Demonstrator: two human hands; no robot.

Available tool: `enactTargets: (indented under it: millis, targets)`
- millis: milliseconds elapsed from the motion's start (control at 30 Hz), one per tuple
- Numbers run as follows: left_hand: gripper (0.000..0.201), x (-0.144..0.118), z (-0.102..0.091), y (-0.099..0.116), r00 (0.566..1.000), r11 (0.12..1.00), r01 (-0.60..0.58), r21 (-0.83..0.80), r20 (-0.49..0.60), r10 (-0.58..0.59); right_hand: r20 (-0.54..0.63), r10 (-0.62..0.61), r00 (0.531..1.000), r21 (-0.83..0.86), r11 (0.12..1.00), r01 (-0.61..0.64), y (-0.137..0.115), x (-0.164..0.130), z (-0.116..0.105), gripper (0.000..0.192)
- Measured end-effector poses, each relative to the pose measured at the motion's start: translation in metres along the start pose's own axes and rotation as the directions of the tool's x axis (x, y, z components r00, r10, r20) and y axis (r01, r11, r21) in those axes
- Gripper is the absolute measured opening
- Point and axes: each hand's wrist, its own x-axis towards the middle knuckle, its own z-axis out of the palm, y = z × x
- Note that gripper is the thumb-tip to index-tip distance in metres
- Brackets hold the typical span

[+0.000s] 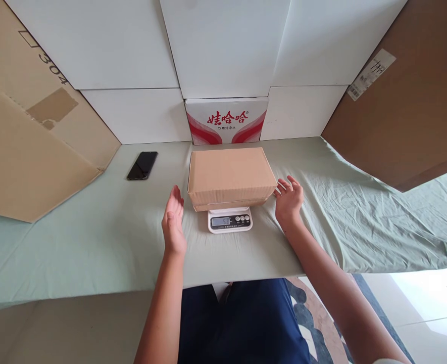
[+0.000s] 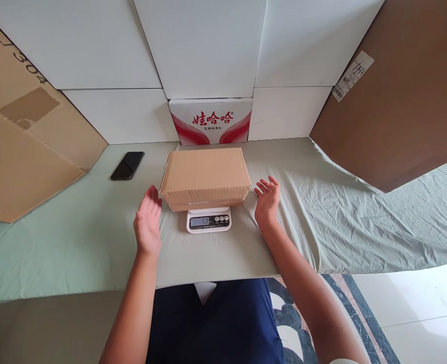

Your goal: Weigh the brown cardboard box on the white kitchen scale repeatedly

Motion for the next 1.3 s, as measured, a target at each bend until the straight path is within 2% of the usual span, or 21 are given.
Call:
enactTargets:
  millis: [267,433,967,1300]
  targets:
    - [0.066,-0.001,-0.001,-0.002,1.0,1.0,-0.013,-0.029,0.014,0.013,0.015,0.0,1.0,0.042,0.999,-0.001,-0.003,-0.004,0.004,0.03]
    - [0.069,0.0,0.0,-0.002,1.0,1.0,-0.009,-0.014,0.009,0.009,0.064,-0.003,0.998,0.036,0.999,0.001,-0.004,-0.006,0.005,0.029]
    - [0.069,-0.001,0.0,-0.002,1.0,1.0,-0.001,-0.018,0.005,0.001,0.081,0.01,0.997,0.007,1.0,-0.011,-0.008,-0.009,0.008,0.031]
    - [0.072,0.0,0.0,-0.001,1.0,1.0,0.001,0.002,0.019,-0.001,0.139,0.01,0.99,-0.008,1.0,-0.009,-0.008,-0.011,0.009,0.031]
